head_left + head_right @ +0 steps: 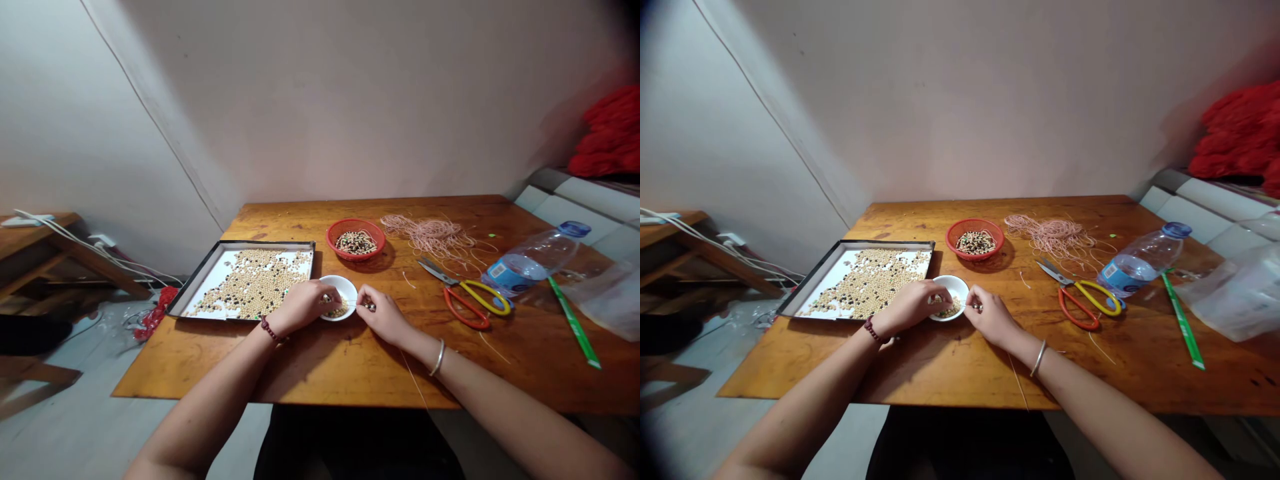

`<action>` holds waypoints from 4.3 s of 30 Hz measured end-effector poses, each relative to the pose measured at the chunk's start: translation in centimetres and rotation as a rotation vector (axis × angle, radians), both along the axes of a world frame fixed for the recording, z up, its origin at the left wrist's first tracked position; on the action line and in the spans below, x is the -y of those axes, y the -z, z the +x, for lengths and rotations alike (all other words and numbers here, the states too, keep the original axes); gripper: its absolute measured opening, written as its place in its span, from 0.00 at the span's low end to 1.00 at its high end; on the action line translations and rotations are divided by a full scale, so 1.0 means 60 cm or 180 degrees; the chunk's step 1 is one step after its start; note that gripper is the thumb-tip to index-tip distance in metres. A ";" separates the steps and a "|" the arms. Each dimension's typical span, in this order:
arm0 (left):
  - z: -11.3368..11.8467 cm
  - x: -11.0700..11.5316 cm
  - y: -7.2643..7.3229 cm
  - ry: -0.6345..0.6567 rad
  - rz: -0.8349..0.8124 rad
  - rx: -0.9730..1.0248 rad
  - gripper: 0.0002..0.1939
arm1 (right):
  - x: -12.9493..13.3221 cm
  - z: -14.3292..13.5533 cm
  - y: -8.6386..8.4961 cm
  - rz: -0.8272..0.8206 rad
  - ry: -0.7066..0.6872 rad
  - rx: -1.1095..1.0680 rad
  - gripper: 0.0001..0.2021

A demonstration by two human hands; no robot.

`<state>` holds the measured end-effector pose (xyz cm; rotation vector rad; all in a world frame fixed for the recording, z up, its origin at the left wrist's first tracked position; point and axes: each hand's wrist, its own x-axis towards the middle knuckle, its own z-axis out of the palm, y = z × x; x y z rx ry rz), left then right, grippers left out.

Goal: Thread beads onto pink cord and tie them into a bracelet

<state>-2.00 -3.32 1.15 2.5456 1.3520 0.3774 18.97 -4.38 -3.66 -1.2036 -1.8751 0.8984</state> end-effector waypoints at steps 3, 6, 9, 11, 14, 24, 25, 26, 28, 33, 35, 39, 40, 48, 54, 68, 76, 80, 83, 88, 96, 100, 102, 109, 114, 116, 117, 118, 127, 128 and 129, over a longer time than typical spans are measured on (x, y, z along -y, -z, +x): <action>0.001 -0.002 0.005 0.0022 -0.0025 0.0066 0.11 | 0.001 0.000 0.000 0.0033 -0.0055 -0.0009 0.01; 0.002 -0.004 0.007 0.0044 0.0016 0.0067 0.11 | 0.001 -0.001 -0.001 0.0063 0.0002 0.0024 0.01; 0.002 -0.004 0.007 0.0075 0.0056 0.0067 0.10 | 0.001 -0.001 -0.001 0.0075 0.0034 0.0068 0.01; 0.002 -0.003 0.007 0.0083 0.0067 0.0069 0.10 | 0.001 -0.001 -0.001 0.0074 0.0047 0.0092 0.01; 0.002 -0.003 0.008 0.0061 0.0075 0.0048 0.11 | 0.001 0.000 0.000 0.0084 0.0060 0.0122 0.01; 0.013 0.008 0.007 0.0361 0.0097 0.0325 0.11 | 0.005 0.001 -0.007 0.0091 -0.0124 -0.0064 0.01; 0.015 0.010 0.007 0.0402 0.0122 0.0364 0.11 | 0.006 0.002 -0.008 0.0071 -0.0177 -0.0150 0.02; 0.018 0.012 0.007 0.0422 0.0167 0.0388 0.12 | 0.006 0.002 -0.008 0.0040 -0.0239 -0.0245 0.03; 0.022 0.016 0.008 0.0409 0.0317 0.0347 0.13 | 0.007 0.003 -0.008 -0.0044 -0.0359 -0.0399 0.05; 0.028 0.021 0.008 0.0230 0.0862 0.0008 0.15 | 0.004 0.001 -0.003 -0.0120 -0.0374 -0.0375 0.07; 0.025 0.019 0.005 0.0157 0.0954 -0.0071 0.16 | 0.001 0.000 -0.001 -0.0155 -0.0347 -0.0393 0.07; 0.011 0.012 -0.006 -0.0282 0.0932 -0.0055 0.13 | -0.006 0.001 0.000 -0.0363 -0.0229 -0.0529 0.07; 0.007 0.009 -0.008 -0.0423 0.0897 -0.0075 0.13 | -0.007 0.001 -0.001 -0.0421 -0.0174 -0.0569 0.06; -0.006 -0.002 0.004 -0.0283 0.0462 -0.0479 0.12 | -0.007 -0.001 -0.005 -0.0469 -0.0057 -0.0649 0.05; -0.003 -0.001 0.005 -0.0204 0.0473 -0.0583 0.13 | 0.002 -0.002 -0.009 -0.0233 -0.0152 -0.0283 0.05; 0.012 0.003 0.004 -0.0267 0.0056 0.0309 0.07 | -0.004 0.001 -0.006 -0.0229 0.0076 -0.0354 0.04; 0.019 0.002 0.003 -0.0003 -0.0327 0.1080 0.06 | 0.002 0.002 -0.011 -0.0149 0.0016 -0.0180 0.03; 0.020 0.002 0.002 -0.0070 -0.0325 0.1071 0.05 | 0.002 0.003 -0.012 -0.0106 0.0010 -0.0181 0.03; 0.020 0.002 0.004 -0.0123 -0.0302 0.1055 0.04 | 0.002 0.003 -0.011 -0.0108 0.0014 -0.0187 0.03; 0.020 0.002 0.004 -0.0141 -0.0284 0.1059 0.05 | 0.003 0.003 -0.008 -0.0138 0.0022 -0.0178 0.03; 0.022 0.002 0.003 -0.0046 -0.0329 0.1057 0.06 | 0.003 0.002 -0.009 -0.0096 -0.0009 -0.0131 0.03; 0.022 0.002 0.005 -0.0047 -0.0324 0.1059 0.06 | 0.005 0.003 -0.013 -0.0084 -0.0003 -0.0094 0.04; 0.021 0.002 0.005 -0.0052 -0.0327 0.1058 0.06 | 0.005 0.003 -0.014 -0.0083 -0.0003 -0.0097 0.04; 0.021 0.002 0.004 -0.0084 -0.0352 0.1040 0.07 | 0.005 0.002 -0.014 -0.0095 -0.0005 -0.0114 0.04; 0.020 0.003 0.003 0.0010 -0.0349 0.1002 0.08 | 0.005 0.003 -0.012 -0.0067 -0.0087 -0.0188 0.04; 0.020 0.004 0.004 0.0017 -0.0314 0.0979 0.09 | 0.006 0.003 -0.013 -0.0047 -0.0120 -0.0222 0.04; 0.020 0.004 0.005 0.0023 -0.0300 0.0970 0.09 | 0.006 0.003 -0.013 -0.0051 -0.0134 -0.0234 0.04; 0.020 0.005 0.006 0.0029 -0.0283 0.0956 0.09 | 0.006 0.003 -0.013 -0.0063 -0.0148 -0.0248 0.05; 0.030 0.020 0.008 0.0489 0.0631 0.0172 0.11 | 0.005 0.004 -0.005 -0.0331 -0.0343 -0.0518 0.05; 0.032 0.021 0.008 0.0514 0.0755 0.0079 0.12 | 0.005 0.004 -0.005 -0.0339 -0.0342 -0.0545 0.05; 0.032 0.022 0.008 0.0523 0.0856 0.0012 0.13 | 0.005 0.004 -0.007 -0.0348 -0.0341 -0.0571 0.05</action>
